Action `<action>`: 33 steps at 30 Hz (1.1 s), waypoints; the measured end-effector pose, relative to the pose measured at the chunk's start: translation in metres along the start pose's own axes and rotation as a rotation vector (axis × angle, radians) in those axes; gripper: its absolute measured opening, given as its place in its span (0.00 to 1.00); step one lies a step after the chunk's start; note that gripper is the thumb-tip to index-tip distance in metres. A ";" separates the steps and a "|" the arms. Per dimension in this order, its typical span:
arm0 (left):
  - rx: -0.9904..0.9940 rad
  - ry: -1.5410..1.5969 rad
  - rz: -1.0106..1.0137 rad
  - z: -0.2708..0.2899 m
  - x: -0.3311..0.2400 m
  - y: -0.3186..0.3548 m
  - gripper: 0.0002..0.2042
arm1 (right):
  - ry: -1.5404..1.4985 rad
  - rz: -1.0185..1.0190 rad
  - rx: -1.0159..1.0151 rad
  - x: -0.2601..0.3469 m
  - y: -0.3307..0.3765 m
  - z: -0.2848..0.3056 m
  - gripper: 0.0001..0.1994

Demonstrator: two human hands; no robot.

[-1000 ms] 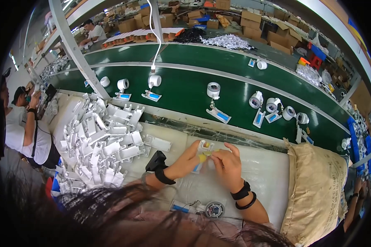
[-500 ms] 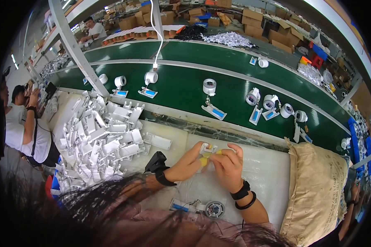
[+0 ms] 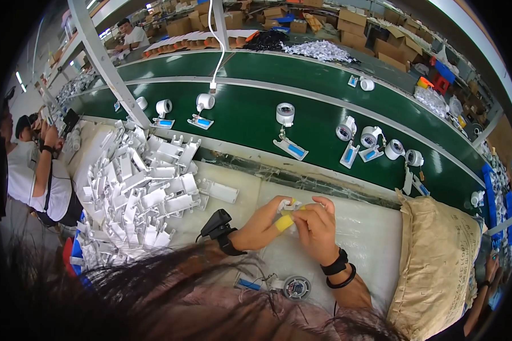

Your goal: The person assembles electronic components by picking up a white plastic housing, inserting a circuit board, and using a small tool to connect wires. They then insert a battery into the assembly and place the completed unit onto the green conveyor belt.

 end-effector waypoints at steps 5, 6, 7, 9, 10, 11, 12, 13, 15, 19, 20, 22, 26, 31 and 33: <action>-0.015 -0.042 0.030 -0.002 0.009 0.001 0.18 | -0.008 0.010 0.012 -0.005 0.001 -0.002 0.10; -0.014 -0.054 0.018 -0.002 0.008 0.001 0.18 | -0.009 0.017 0.017 -0.004 0.001 -0.002 0.10; -0.011 -0.065 0.006 -0.002 0.007 0.000 0.18 | -0.009 0.023 0.022 -0.005 0.001 -0.002 0.10; -0.004 -0.053 -0.002 -0.003 0.008 0.000 0.19 | -0.011 0.022 0.035 -0.005 0.001 -0.001 0.10; 0.002 -0.042 -0.010 -0.003 0.008 0.001 0.19 | -0.014 0.023 0.049 -0.006 0.001 -0.001 0.11; 0.000 -0.041 -0.009 -0.003 0.009 0.001 0.19 | -0.015 0.023 0.051 -0.007 0.002 -0.001 0.11; -0.004 -0.060 -0.042 -0.003 0.007 0.000 0.20 | -0.023 0.015 0.057 -0.010 0.003 -0.001 0.11; -0.007 -0.077 -0.075 -0.003 0.004 0.000 0.21 | -0.028 0.006 0.063 -0.011 0.003 -0.001 0.11; -0.001 -0.083 -0.069 -0.003 0.004 0.001 0.21 | -0.032 0.006 0.069 -0.010 0.003 -0.001 0.11; -0.006 -0.078 -0.066 -0.002 0.004 0.002 0.21 | -0.041 0.017 0.071 -0.008 0.002 -0.001 0.10; -0.006 -0.077 -0.065 -0.002 0.004 0.002 0.21 | -0.041 0.016 0.072 -0.007 0.002 -0.002 0.10; -0.022 -0.044 -0.059 -0.001 0.001 0.002 0.19 | -0.036 -0.007 0.056 -0.006 0.002 -0.001 0.10; -0.018 0.057 0.048 -0.002 0.004 0.001 0.17 | -0.030 -0.010 0.047 -0.005 0.004 -0.005 0.09; -0.040 0.021 0.040 0.002 0.003 -0.001 0.12 | 0.060 -0.018 -0.018 -0.002 0.008 -0.007 0.09; -0.062 0.006 -0.010 0.006 0.006 -0.001 0.12 | 0.081 -0.021 -0.011 -0.001 0.008 -0.010 0.09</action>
Point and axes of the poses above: each hand's wrist, its own y-axis away from the middle knuckle, its own z-axis out of the back of the hand, x = y × z, the point moved 8 cm from there along -y, towards the middle knuckle
